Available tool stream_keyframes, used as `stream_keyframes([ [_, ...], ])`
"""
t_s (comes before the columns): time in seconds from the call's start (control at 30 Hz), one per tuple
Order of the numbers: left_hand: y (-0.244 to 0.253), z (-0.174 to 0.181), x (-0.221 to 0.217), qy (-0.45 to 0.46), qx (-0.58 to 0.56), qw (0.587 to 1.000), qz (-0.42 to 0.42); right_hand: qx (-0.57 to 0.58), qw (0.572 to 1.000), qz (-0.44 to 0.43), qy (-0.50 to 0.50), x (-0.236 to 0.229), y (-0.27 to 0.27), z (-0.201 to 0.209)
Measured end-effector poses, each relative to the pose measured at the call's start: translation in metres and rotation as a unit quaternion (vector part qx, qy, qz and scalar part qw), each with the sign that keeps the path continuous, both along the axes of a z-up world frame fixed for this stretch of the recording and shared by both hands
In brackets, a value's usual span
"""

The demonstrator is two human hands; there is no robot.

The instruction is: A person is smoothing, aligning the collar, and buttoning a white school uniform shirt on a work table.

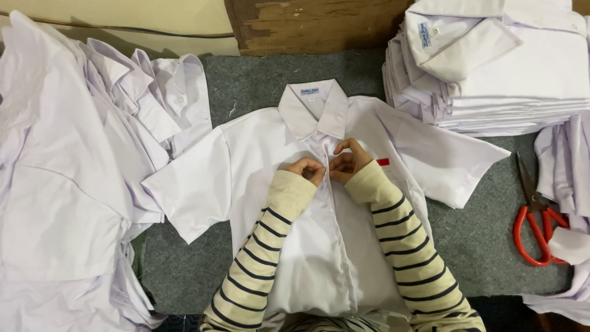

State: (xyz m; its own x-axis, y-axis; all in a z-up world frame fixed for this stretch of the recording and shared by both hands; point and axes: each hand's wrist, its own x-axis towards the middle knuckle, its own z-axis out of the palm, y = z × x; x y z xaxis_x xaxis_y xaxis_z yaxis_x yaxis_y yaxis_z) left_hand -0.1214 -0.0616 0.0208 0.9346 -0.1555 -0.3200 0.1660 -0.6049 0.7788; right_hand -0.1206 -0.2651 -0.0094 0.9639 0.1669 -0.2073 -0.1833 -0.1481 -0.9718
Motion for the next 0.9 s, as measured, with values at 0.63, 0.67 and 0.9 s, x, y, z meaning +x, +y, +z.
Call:
stream_keyframes([
  [0.63,-0.003,-0.009,-0.003,-0.036,0.000,0.999,0.023,-0.098,0.993,-0.037,-0.055,-0.013,0.023,0.032],
  [0.67,-0.003,-0.012,-0.002,-0.039,0.002,0.999,0.026,-0.098,0.993,-0.033,-0.056,-0.012,0.023,0.031],
  [0.9,-0.005,-0.025,0.002,-0.025,0.002,0.999,0.025,-0.090,0.995,-0.023,-0.042,-0.012,0.022,0.034],
])
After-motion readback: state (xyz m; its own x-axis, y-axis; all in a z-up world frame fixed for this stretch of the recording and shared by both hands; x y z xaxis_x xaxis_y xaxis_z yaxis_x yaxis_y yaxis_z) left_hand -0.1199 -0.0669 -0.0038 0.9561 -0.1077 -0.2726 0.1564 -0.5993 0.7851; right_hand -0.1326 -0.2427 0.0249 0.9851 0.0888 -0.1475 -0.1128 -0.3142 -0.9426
